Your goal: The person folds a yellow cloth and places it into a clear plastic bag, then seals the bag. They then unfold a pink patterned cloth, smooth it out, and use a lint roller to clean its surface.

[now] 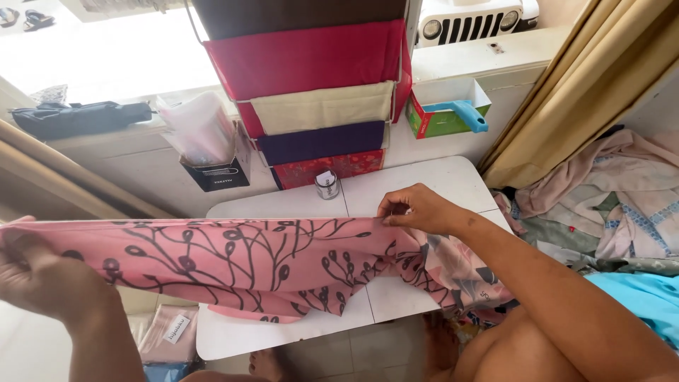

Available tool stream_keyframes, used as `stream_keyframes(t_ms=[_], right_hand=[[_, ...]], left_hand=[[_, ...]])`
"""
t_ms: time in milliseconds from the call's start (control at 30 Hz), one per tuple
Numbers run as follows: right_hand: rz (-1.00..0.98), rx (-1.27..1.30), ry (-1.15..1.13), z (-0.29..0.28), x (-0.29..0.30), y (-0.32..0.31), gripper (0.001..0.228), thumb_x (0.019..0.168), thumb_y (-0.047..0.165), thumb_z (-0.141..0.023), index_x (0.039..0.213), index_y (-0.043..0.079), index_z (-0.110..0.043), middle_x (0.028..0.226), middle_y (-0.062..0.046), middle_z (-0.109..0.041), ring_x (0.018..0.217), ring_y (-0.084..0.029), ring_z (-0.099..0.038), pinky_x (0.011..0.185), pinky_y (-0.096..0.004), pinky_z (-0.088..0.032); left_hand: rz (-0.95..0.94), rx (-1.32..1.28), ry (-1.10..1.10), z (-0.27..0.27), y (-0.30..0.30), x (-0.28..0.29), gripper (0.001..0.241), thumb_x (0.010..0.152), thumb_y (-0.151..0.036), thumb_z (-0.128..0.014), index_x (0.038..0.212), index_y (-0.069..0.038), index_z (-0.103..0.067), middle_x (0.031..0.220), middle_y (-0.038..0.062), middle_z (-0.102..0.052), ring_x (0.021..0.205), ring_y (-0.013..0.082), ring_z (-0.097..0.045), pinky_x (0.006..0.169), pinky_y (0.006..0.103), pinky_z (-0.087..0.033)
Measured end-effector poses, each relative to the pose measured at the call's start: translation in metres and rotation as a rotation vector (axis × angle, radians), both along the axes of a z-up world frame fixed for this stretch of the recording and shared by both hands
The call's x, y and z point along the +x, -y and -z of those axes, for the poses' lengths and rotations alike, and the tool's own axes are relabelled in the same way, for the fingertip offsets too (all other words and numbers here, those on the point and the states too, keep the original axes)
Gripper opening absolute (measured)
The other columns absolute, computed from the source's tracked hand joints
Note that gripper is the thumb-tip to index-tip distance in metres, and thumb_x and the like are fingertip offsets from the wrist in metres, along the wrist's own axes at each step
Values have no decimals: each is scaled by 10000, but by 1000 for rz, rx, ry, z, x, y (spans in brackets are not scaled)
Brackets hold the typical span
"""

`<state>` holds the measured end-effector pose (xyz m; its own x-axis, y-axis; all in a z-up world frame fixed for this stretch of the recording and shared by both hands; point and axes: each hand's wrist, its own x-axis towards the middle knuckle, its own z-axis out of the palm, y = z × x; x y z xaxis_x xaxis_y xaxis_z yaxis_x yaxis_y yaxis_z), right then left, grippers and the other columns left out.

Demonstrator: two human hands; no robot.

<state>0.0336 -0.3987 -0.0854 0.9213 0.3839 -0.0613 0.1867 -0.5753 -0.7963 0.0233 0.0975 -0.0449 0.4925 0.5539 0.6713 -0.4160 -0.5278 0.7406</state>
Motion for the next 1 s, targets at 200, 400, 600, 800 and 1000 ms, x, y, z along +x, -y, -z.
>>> stream_keyframes(t_ms=[200,400,600,800,1000], right_hand=[[81,123,98,12,3,2,144,978,100,-590,1030,61,-718,807,12,-690,662,-97,-521,632,-262,-434],[10,372,76,-7,-13,-30,152,1049,110,-485,1047,75,-634,702,38,-538,570,-58,-397,540,-236,-333],[-250,255,130,-39,-34,-67,212,1046,153,-547,967,64,-723,752,-34,-643,740,-129,-596,668,-298,-521],[-254,186,124,-42,-26,-56,118,977,108,-650,978,57,-757,793,-69,-695,722,-164,-644,653,-318,-551],[-164,74,163,-38,-31,-52,192,835,3,-648,1008,53,-715,789,-99,-701,687,-205,-666,643,-325,-552]], left_hand=[[0,27,12,1,-2,-5,183,1284,-68,-387,1187,10,-521,1132,96,-568,950,140,-545,911,287,-520],[189,11,-189,-9,51,-1,208,1175,-158,-273,1090,-106,-456,888,-42,-376,738,81,-355,709,230,-346],[1007,258,-271,-8,173,-26,537,972,-276,-560,1344,83,-414,1103,213,-612,910,334,-509,741,420,-454],[1068,757,-774,-4,202,-13,481,892,-387,-767,1069,-96,-429,783,218,-666,813,486,-699,648,514,-517],[973,847,-836,-6,208,-10,404,883,-396,-778,1033,-150,-494,758,124,-681,815,397,-730,647,449,-530]])
